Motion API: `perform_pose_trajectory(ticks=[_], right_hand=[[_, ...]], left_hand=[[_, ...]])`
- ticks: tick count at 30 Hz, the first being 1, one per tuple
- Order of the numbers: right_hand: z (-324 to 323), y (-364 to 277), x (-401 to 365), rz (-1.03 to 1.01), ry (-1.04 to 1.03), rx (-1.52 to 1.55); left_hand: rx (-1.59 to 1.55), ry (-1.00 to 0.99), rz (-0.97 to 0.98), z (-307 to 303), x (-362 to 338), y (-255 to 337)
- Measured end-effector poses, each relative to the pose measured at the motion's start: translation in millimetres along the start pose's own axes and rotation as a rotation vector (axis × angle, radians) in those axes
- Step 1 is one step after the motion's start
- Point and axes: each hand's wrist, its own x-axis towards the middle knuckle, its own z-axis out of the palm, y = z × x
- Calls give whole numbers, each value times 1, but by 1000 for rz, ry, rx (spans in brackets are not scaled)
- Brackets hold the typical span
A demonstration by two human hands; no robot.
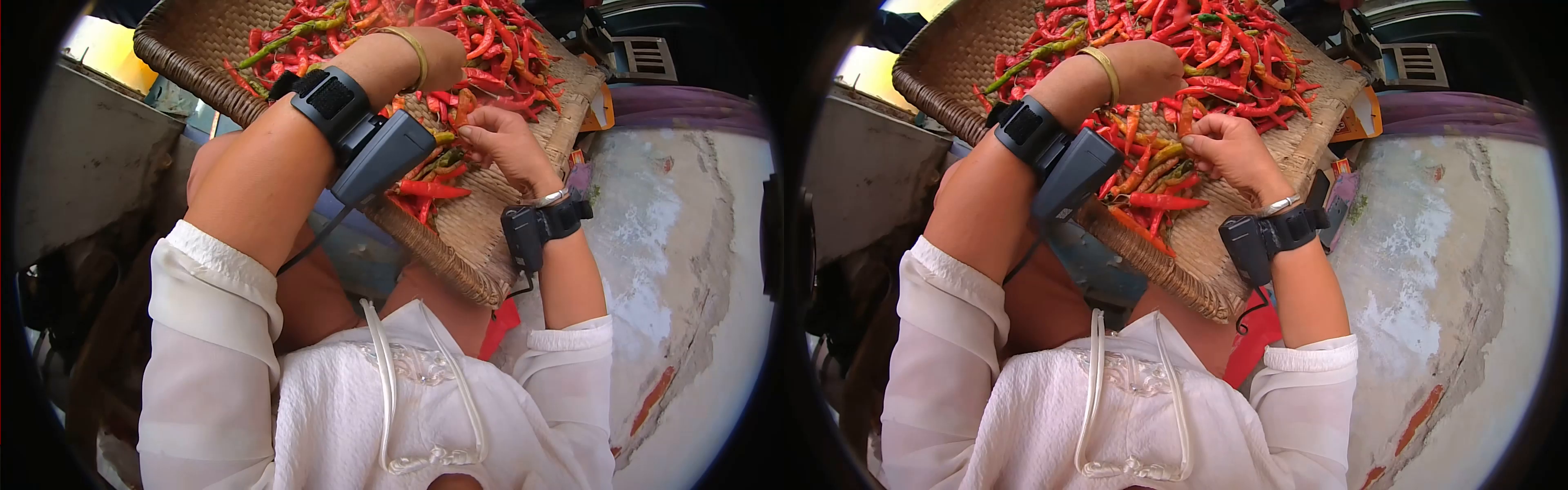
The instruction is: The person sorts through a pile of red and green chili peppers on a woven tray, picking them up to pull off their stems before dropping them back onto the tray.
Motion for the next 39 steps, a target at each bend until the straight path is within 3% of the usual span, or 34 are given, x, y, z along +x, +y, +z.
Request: perform_pose_trajectory(ticks=[1, 3, 4, 8, 10, 11, 14, 15, 19, 21, 25, 26, 29, 33, 35, 39], right_hand=[[0, -4, -5, 87, -5, 159], [2, -13, -13, 92, 32, 198], [0, -16, -14, 78, 72, 221], [-9, -18, -14, 9, 134, 305], [-15, -20, -17, -43, 134, 411], [-16, -20, -19, -36, 139, 420], [-19, -21, -13, -135, 111, 423], [-19, -20, -8, -133, 109, 448], [-22, -4, 6, -206, 104, 491], [-21, 2, 7, -249, 94, 682], [-39, -2, 4, -419, 119, 668], [-44, -3, 4, -315, 189, 696], [-53, 11, 14, -360, 269, 513], [-25, 6, 6, -301, 256, 456], [-18, 6, 0, -279, 248, 422], [-9, -9, -21, -292, 261, 348]], left_hand=[[-1, 10, 1, 0, -1, 4], [-27, -191, 207, 1, -2, 15], [-308, -190, 151, 3, -8, 18], [-375, -210, 122, 6, -10, 24], [125, -282, 202, 11, -4, 29], [123, -291, 210, 15, -3, 33], [-281, -145, 91, 21, -16, 38], [-273, -168, 87, 15, -19, 40], [-728, -214, 4, -1, -22, 44], [-876, -248, -67, -1, -22, 43], [-779, -280, -102, -6, -14, 42], [-719, -254, -122, -8, -14, 42], [-674, -184, -170, 0, -16, 35], [-481, -64, -30, 3, -18, 24], [-177, -80, 108, 16, -16, 14], [75, -77, 57, 27, -19, 12]])
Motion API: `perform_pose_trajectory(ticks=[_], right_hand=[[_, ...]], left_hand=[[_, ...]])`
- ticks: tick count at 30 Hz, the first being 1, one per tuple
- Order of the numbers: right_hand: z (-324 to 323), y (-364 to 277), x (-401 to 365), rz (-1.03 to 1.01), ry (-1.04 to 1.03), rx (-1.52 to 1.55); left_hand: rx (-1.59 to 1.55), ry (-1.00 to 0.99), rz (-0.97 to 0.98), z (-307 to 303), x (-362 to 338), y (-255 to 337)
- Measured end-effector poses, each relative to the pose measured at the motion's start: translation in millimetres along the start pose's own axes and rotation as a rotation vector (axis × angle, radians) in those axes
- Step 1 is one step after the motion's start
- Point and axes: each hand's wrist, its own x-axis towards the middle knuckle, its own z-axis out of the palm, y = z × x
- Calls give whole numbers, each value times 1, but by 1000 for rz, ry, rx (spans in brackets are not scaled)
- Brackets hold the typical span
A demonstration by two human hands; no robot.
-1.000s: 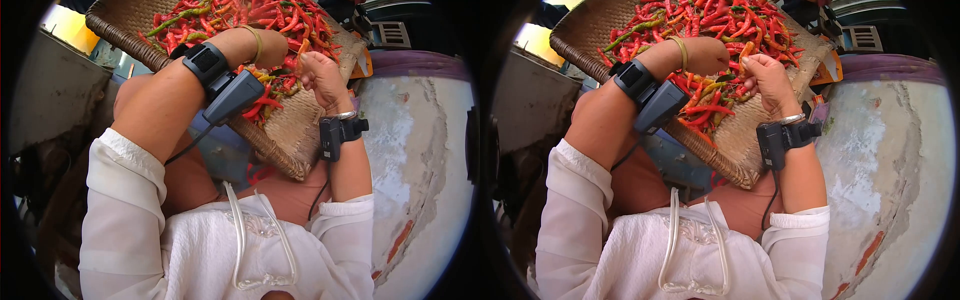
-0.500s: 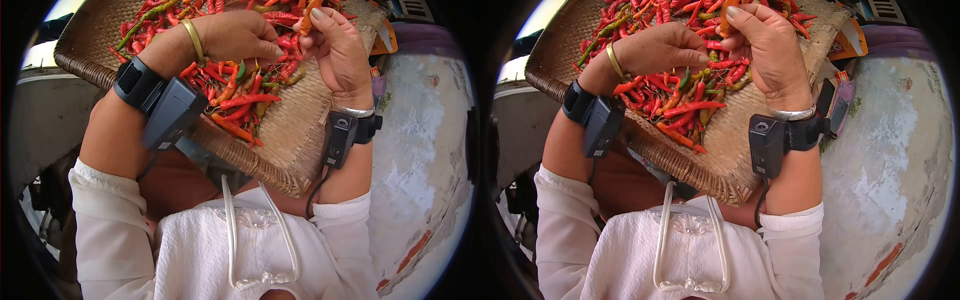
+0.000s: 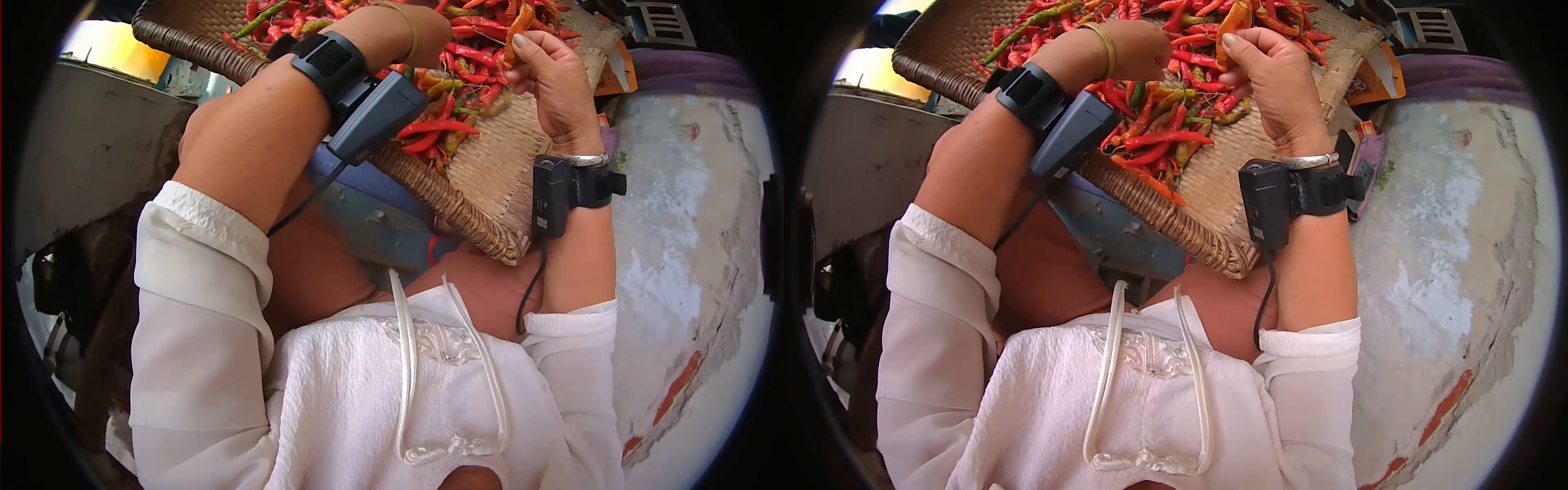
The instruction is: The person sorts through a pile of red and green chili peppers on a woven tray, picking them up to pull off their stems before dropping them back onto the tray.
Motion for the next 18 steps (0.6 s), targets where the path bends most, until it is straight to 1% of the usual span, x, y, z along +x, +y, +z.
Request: perform_pose_trajectory(ticks=[1, 2, 4, 5, 9, 11, 14, 16, 17, 18], right_hand=[[2, -5, -4, -3, -8, -8], [5, -9, -8, -11, -11, -13], [9, -16, -15, -20, 1, -52], [11, -20, -17, -24, 2, -56], [13, -27, -22, -71, -22, -76], [13, -29, -19, -87, -28, -82], [8, -27, -5, -90, -55, -51], [5, -23, 11, -136, -41, 72], [5, -19, 20, -112, 39, 71], [6, -21, 26, -104, 33, 84]], left_hand=[[-55, -18, -64, 2, -1, 2], [-52, -9, -66, 2, 2, 5], [66, -187, -183, -3, 3, 17], [59, -204, -213, 1, 6, 16], [81, -189, -204, -1, -4, 17], [56, -155, -130, 3, -6, 12], [49, -140, -192, 1, -11, 14], [60, -170, -223, -1, -11, 15], [71, -193, -245, -1, -10, 15], [71, -207, -253, 0, -7, 13]])
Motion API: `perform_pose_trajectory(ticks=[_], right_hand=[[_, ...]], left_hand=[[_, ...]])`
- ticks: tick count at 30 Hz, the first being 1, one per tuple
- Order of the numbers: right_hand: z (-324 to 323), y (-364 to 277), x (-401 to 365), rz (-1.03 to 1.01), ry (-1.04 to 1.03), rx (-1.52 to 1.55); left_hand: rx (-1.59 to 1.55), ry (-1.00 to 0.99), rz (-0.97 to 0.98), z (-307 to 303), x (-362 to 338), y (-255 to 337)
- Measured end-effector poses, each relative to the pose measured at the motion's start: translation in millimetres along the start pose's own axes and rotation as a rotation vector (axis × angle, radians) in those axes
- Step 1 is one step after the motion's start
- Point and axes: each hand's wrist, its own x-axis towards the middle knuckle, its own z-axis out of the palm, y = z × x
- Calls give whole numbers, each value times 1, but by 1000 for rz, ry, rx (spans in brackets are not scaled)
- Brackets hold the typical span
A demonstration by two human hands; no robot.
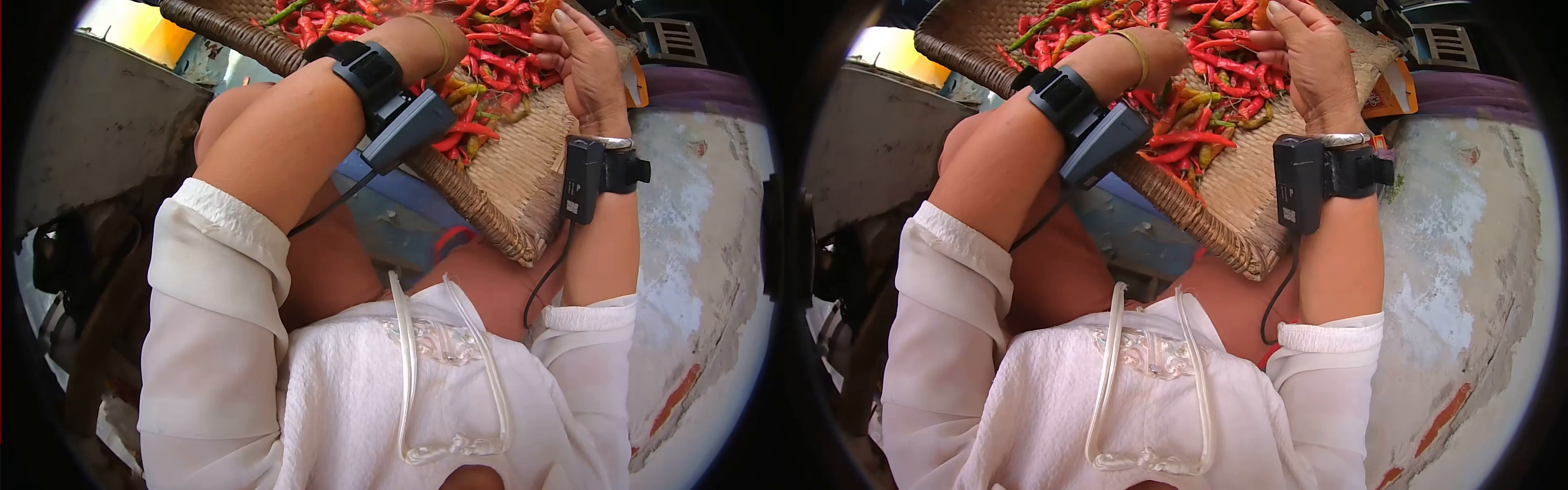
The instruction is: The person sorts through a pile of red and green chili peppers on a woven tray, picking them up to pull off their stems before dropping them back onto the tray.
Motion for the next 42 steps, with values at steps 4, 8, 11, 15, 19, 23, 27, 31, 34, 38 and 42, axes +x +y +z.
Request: perform_pose_trajectory(ticks=[4, 8, 11, 15, 19, 23, 27, 31, 34, 38, 42], right_hand=[[-1, 15, 17, 151, 37, -78], [2, 15, 15, 186, -66, -270], [10, 6, 11, 25, -143, -344], [15, 4, -2, -308, -187, -641], [18, 37, 8, -469, -182, -800], [17, 36, 2, -444, -173, -894], [0, 21, -4, -500, -182, -807], [-3, 6, 2, -354, -194, -779], [11, 22, 11, -437, -14, -642], [20, 11, -4, -488, 181, -535], [24, 3, 8, -345, 87, -475]], left_hand=[[115, -70, -25, -9, -16, 2], [140, -148, 113, 5, -2, -16], [126, -101, 171, 8, -3, -21], [36, -71, 211, 3, -14, -16], [7, -147, 145, 10, -11, -18], [54, 16, 320, 10, -11, -25], [-528, 117, 130, -26, -25, -21], [-910, 74, -32, -70, -30, -32], [-1181, 216, -19, -82, -38, -11], [-1190, 277, 116, -86, -27, -16], [-1138, 282, 180, -81, -10, -22]])
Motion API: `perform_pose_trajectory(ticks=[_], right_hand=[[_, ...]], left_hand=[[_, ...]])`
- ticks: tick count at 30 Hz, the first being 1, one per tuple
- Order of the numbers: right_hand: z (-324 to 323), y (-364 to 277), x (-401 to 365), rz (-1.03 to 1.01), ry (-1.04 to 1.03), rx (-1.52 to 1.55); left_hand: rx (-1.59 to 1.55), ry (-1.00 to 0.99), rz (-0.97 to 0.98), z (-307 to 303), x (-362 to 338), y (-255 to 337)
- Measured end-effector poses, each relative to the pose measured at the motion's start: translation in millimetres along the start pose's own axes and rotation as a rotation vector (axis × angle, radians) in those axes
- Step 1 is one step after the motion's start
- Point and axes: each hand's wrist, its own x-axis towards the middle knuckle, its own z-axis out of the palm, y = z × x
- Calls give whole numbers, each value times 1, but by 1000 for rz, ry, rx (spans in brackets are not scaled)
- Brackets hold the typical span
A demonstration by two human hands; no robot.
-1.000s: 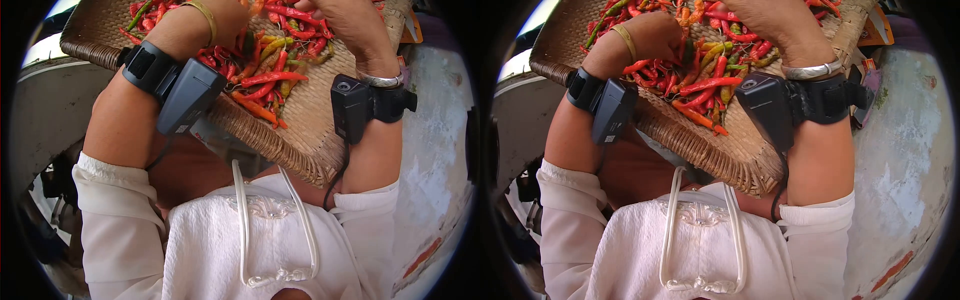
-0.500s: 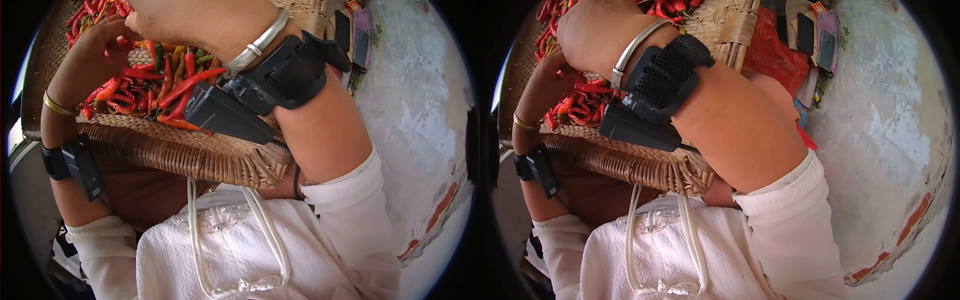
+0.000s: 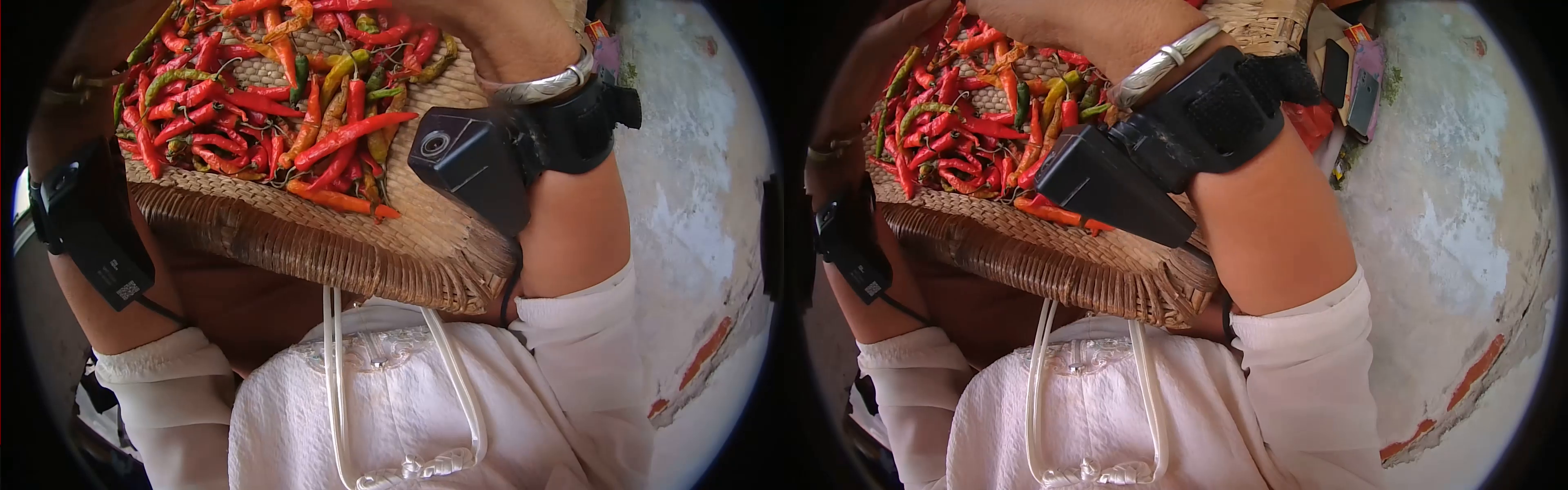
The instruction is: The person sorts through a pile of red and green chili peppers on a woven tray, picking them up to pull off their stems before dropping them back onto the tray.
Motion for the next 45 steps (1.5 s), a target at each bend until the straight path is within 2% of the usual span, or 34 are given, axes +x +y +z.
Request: perform_pose_trajectory(ticks=[4, 5, 6, 8, 9, 10, 11, 12, 13, 14, 15, 16, 18, 19, 20, 22, 23, 25, 26, 28, 29, 30, 32, 33, 35, 40, 42, 44, 45], right_hand=[[-20, -5, 15, 392, -420, -152], [-17, 11, 0, 114, -286, -209], [-26, 19, 14, 310, -438, -17], [-32, 21, 16, 339, -345, -17], [-34, 25, 20, 388, -271, 73], [-35, 32, 26, 438, -195, 160], [-39, 41, 29, 389, -141, 306], [-36, 38, 28, 387, -142, 309], [-34, 33, 26, 422, -77, 362], [-33, 30, 24, 458, -13, 413], [-30, 37, 29, 429, -109, 260], [-32, 39, 26, 429, -113, 261], [-24, 23, 18, 319, -432, -149], [-14, 17, 18, 413, -427, -205], [-15, 17, 18, 415, -429, -204], [-15, 20, 18, 197, -578, -345], [-13, 23, 18, 199, -581, -344], [-8, 33, 16, 124, -569, -299], [-7, 37, 15, 91, -558, -275], [-5, 39, 15, 96, -559, -262], [-5, 39, 15, 93, -569, -252], [-6, 35, 12, 97, -565, -251], [-10, 19, 2, -12, -547, -41], [-8, 3, 13, 309, -621, -35], [-8, 0, 13, 319, -638, -10], [-18, 15, 14, 304, -661, 152], [-21, 16, 17, 461, -461, 79], [-36, 19, 19, 392, -507, 121], [-32, 22, 22, 413, -340, 149]], left_hand=[[134, -53, 58, 7, 2, -9], [240, -9, -134, 8, 2, -3], [387, -76, -227, 14, -4, 14], [628, -141, -156, 14, -12, 6], [751, -251, -74, 2, -6, -13], [825, -230, -121, 7, -6, -18], [895, -264, -123, 11, -8, -18], [964, -299, -124, 15, -11, -18], [984, -293, -52, 18, -9, -32], [1084, -293, -70, 21, -10, -43], [1130, -364, -45, 27, -10, -49], [1176, -434, -22, 30, -9, -53], [1228, -474, -86, 39, -12, -30], [1280, -517, -148, 42, -13, -22], [1279, -519, -151, 40, -11, -24], [1183, -567, -208, 34, -3, -35], [1181, -568, -210, 30, -1, -45], [1026, -589, 4, 31, -4, -49], [1027, -597, 5, 28, -3, -48], [941, -394, -38, 19, -1, -33], [842, -390, -64, 12, -2, -31], [628, -319, -355, 18, -6, -1], [690, -126, -292, 25, -18, 12], [689, -127, -292, 20, -17, 12], [278, -142, -340, 0, -12, 5], [209, -197, -286, -7, -12, -1], [110, -237, -348, -9, -10, -9], [138, -268, -306, -7, -13, -7], [141, -284, -373, -6, -12, -4]])
